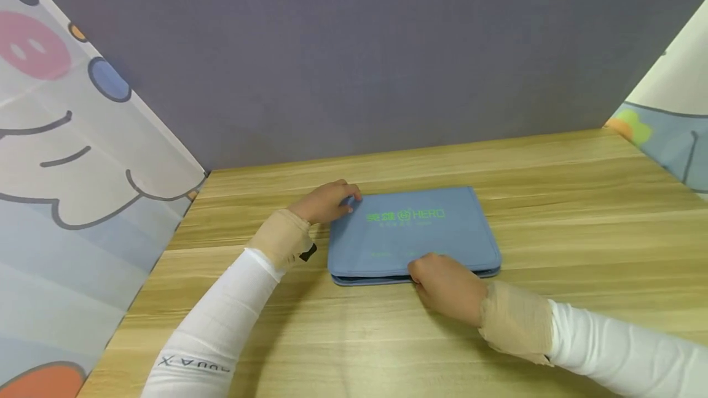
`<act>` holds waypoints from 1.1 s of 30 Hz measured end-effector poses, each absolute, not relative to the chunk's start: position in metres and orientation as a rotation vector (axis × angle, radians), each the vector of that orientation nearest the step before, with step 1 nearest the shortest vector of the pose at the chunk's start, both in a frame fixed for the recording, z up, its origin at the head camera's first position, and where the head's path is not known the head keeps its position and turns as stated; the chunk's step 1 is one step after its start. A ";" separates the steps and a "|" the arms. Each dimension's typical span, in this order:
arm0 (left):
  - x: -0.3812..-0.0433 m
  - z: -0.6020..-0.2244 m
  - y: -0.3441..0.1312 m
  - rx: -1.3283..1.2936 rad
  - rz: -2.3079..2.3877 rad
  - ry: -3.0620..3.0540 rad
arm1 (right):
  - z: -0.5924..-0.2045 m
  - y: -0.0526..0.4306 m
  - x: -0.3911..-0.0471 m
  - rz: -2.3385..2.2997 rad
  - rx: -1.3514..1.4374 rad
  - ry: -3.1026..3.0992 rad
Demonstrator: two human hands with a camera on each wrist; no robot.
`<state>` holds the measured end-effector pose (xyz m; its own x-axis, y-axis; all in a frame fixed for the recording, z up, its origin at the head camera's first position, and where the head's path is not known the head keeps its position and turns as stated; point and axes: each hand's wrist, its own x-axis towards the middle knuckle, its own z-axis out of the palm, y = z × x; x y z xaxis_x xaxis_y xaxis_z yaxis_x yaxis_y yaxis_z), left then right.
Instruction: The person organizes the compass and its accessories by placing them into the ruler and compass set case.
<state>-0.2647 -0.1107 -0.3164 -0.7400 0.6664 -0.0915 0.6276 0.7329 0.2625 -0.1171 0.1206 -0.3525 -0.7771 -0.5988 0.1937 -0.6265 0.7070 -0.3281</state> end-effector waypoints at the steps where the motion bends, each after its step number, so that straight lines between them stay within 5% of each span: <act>1: -0.265 -0.317 -0.111 1.039 0.329 2.751 | -0.353 0.120 -0.117 0.581 1.020 -2.834; 20: -0.264 -0.331 -0.123 1.008 0.438 2.854 | -0.349 0.132 -0.127 0.591 0.956 -2.895; 33: -0.209 -0.329 -0.131 0.820 0.348 3.034 | -0.345 0.148 -0.150 0.597 0.808 -3.039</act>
